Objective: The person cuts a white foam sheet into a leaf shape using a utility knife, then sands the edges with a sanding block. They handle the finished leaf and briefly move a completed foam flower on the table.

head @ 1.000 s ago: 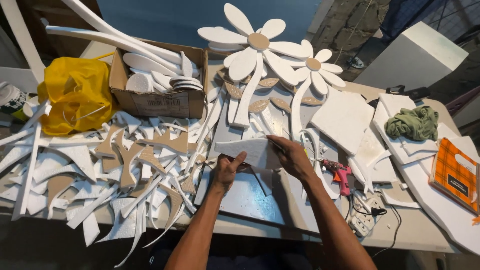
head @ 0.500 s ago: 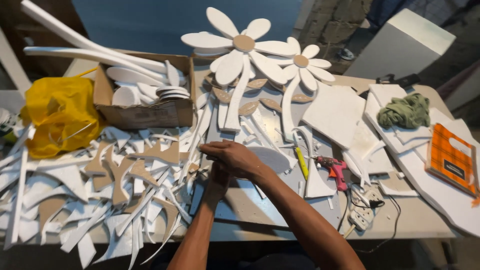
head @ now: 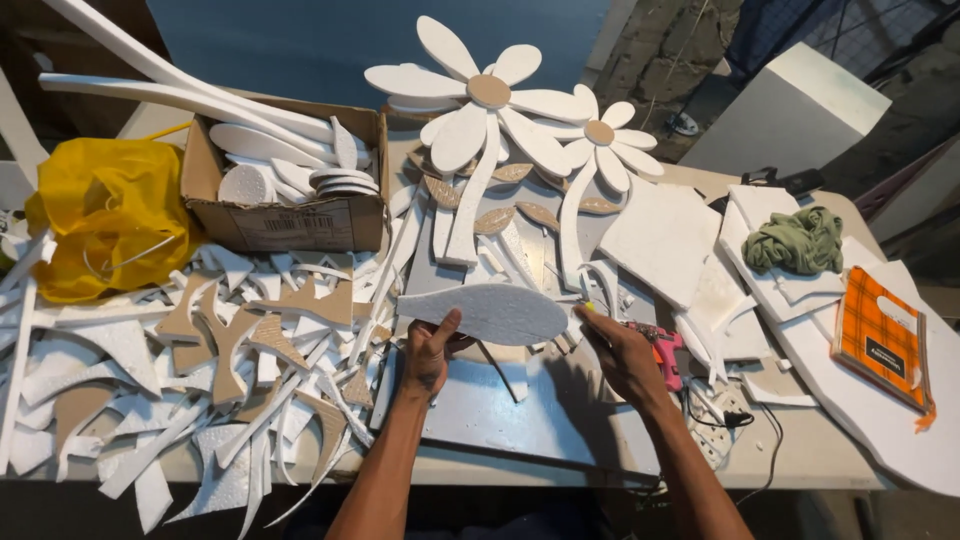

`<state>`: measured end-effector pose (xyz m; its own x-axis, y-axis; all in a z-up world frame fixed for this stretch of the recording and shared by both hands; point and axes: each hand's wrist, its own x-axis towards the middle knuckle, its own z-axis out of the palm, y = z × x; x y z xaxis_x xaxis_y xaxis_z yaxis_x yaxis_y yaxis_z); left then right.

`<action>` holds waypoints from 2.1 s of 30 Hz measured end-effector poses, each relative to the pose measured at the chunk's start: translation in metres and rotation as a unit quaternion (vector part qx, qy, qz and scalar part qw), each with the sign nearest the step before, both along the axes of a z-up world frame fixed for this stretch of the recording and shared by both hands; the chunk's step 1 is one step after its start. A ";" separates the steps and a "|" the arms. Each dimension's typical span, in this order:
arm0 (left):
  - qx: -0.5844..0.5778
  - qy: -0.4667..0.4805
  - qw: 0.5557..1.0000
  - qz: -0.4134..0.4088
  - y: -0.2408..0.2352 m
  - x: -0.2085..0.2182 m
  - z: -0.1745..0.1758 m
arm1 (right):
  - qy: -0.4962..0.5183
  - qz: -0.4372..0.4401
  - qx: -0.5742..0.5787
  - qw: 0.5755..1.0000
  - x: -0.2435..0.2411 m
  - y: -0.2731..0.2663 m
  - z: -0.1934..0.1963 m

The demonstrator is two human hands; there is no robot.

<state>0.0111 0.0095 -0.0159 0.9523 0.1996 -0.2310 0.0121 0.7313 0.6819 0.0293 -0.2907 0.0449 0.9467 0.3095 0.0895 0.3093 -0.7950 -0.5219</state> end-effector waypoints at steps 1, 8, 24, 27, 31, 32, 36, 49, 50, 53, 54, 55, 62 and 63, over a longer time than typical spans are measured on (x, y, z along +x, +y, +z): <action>0.000 0.001 1.000 0.001 -0.003 0.006 -0.019 | 0.001 0.001 0.000 1.000 -0.002 0.015 0.011; 0.033 0.007 0.999 -0.020 0.004 -0.009 -0.029 | -0.044 0.060 -0.012 0.997 0.019 0.112 0.018; 0.047 0.014 0.999 -0.007 0.001 -0.006 0.001 | 0.039 0.013 0.056 0.998 -0.023 0.064 0.038; 0.000 0.012 1.000 0.024 0.005 0.000 -0.003 | 0.010 -0.107 0.195 0.975 -0.028 0.053 0.040; 0.004 0.011 0.999 0.035 0.004 -0.002 -0.027 | 0.095 -0.111 0.347 0.927 0.000 0.082 0.017; -0.003 0.007 0.999 0.038 0.002 -0.003 -0.019 | 0.096 -0.095 0.404 0.905 0.011 0.091 0.009; 0.011 0.058 0.998 0.023 -0.012 -0.011 0.020 | 0.136 -0.038 0.466 0.873 0.029 0.139 -0.012; -0.063 0.078 0.987 0.122 -0.011 -0.011 0.022 | 0.122 -0.203 0.471 0.850 -0.066 0.204 0.072; -0.057 0.073 0.988 0.122 -0.011 -0.004 0.015 | 0.113 -0.184 0.450 0.867 -0.052 0.206 0.063; -0.045 0.061 0.990 0.116 -0.010 0.003 -0.015 | 0.096 -0.134 0.397 0.903 -0.008 0.199 0.049; -0.041 0.064 0.991 0.111 -0.009 -0.001 -0.030 | 0.099 -0.108 0.361 0.921 0.005 0.196 0.043; -0.043 0.064 0.990 0.114 -0.008 0.000 -0.017 | 0.101 -0.106 0.360 0.922 0.020 0.192 0.042; -0.032 0.068 0.989 0.130 -0.009 -0.018 0.080 | 0.127 -0.095 0.498 0.852 0.032 0.180 0.028; -0.034 0.069 0.987 0.145 -0.011 -0.020 0.090 | 0.125 -0.097 0.466 0.870 0.026 0.181 0.023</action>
<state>-0.0088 -0.0016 0.0744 0.8167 0.4383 -0.3755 -0.1149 0.7611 0.6383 0.0555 -0.1095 0.0676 0.9990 0.0436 0.0001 0.0008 -0.0143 -0.9999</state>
